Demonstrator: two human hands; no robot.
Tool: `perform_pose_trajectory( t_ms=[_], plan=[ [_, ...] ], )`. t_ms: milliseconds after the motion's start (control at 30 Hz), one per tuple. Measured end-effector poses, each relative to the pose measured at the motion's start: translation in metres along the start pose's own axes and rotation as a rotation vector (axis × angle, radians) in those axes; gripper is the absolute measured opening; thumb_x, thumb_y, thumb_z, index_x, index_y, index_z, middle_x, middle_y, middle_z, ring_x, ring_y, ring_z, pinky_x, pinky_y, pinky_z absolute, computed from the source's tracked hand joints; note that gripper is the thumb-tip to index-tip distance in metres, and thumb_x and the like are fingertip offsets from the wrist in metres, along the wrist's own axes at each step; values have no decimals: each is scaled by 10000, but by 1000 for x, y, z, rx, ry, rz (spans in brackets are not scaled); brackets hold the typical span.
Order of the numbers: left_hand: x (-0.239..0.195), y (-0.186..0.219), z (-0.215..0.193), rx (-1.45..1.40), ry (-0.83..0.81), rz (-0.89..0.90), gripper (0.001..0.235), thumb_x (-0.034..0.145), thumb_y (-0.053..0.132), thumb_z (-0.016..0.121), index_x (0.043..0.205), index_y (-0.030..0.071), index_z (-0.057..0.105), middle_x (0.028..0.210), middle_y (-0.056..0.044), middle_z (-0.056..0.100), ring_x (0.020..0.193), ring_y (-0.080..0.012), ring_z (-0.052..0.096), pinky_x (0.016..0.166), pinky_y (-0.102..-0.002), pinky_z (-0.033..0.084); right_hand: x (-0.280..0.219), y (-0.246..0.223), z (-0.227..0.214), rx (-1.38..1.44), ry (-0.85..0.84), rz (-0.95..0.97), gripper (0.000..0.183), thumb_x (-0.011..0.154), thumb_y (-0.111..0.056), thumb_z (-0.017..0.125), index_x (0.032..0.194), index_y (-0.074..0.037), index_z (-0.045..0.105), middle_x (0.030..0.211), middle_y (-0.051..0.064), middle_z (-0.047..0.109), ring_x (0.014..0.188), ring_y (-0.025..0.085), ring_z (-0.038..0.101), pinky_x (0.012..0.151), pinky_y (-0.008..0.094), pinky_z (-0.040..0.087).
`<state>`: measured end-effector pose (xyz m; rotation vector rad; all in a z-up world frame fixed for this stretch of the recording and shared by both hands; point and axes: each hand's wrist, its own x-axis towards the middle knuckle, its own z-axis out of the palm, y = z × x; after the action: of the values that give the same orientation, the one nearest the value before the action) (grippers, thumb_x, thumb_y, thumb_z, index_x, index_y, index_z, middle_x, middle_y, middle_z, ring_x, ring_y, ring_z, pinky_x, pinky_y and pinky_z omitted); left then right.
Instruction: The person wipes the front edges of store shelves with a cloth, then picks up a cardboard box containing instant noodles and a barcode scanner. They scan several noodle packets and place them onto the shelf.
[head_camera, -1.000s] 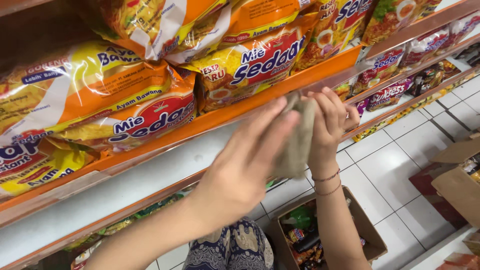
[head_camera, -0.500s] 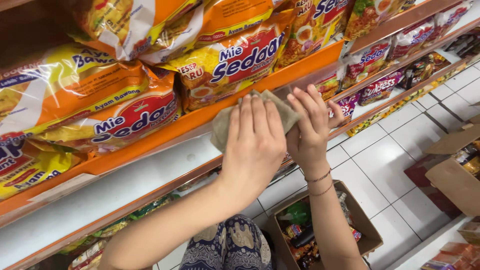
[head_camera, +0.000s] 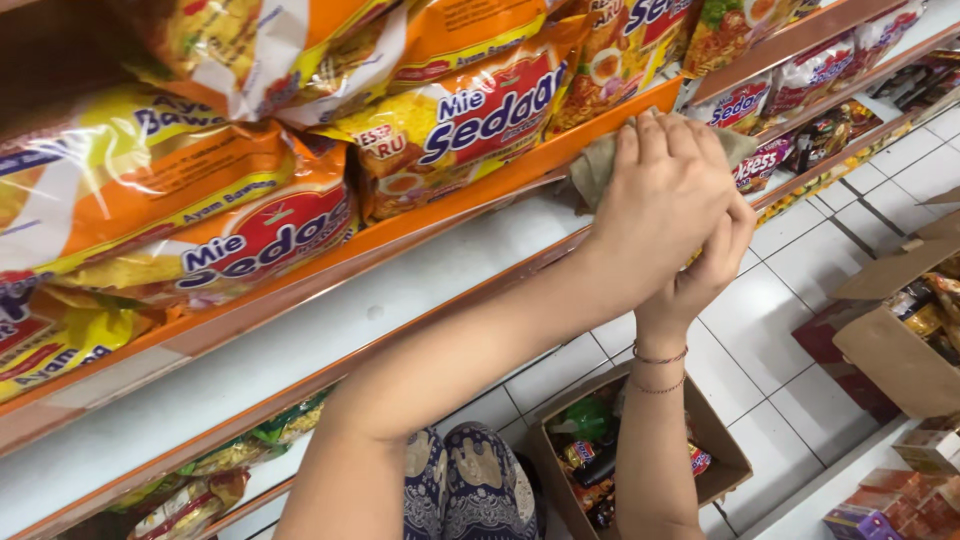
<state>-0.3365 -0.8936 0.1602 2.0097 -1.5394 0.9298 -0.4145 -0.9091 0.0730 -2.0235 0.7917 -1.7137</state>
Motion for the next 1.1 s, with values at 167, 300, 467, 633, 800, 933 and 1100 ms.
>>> perform_pose_trajectory(
  t_ms=[167, 300, 467, 633, 800, 933, 1100],
  plan=[
    [-12, -30, -23, -169, -95, -49, 240, 822, 172, 656, 975, -5, 707, 926, -147, 703, 898, -274, 678, 792, -394, 525, -8, -18, 7, 17, -7, -5, 259, 965, 16, 629, 1223, 42, 615, 1276, 177, 599, 1224, 320, 592, 1112, 383, 456],
    [-54, -74, -78, -65, -141, 67, 228, 822, 155, 645, 996, 12, 680, 936, -106, 660, 931, -239, 624, 793, -359, 490, -16, -40, 15, 67, -43, -9, 245, 991, 79, 625, 1231, 31, 607, 1267, 166, 595, 1231, 308, 594, 1127, 383, 458],
    [-86, -124, -136, 72, -243, 41, 290, 837, 134, 626, 1086, -12, 661, 976, -102, 649, 947, -233, 606, 824, -356, 482, -29, -79, 36, 135, -177, -80, 323, 921, 96, 611, 1225, -5, 648, 1323, 154, 581, 1232, 309, 575, 1109, 402, 460],
    [-129, -164, -196, 221, -292, 126, 496, 797, 167, 614, 1226, -82, 630, 1114, -159, 670, 1071, -280, 626, 986, -380, 490, -43, -115, 54, 213, -235, -111, 319, 937, 93, 611, 1231, -23, 647, 1345, 149, 570, 1249, 303, 570, 1108, 412, 468],
    [-186, -201, -209, 293, -190, 253, 458, 900, 173, 621, 1292, -57, 682, 1319, -193, 672, 1249, -319, 615, 1144, -445, 391, -65, -145, 69, 275, -281, -173, 375, 919, 96, 616, 1275, -23, 616, 1370, 147, 545, 1279, 317, 560, 1125, 426, 466],
    [-233, -235, -201, 338, -44, 326, 365, 1008, 125, 587, 1331, 33, 731, 1422, -127, 650, 1381, -273, 568, 1251, -455, 253, -82, -150, 73, 263, -311, -190, 404, 891, 95, 627, 1275, -29, 611, 1378, 150, 534, 1306, 338, 545, 1117, 432, 460],
    [-258, -239, -164, 398, 46, 227, 348, 1071, 142, 559, 1362, 42, 721, 1455, -128, 638, 1433, -272, 523, 1299, -458, 161, -91, -147, 67, 240, -294, -139, 409, 882, 97, 627, 1269, -37, 622, 1367, 155, 536, 1271, 317, 556, 1087, 416, 469]
  ],
)
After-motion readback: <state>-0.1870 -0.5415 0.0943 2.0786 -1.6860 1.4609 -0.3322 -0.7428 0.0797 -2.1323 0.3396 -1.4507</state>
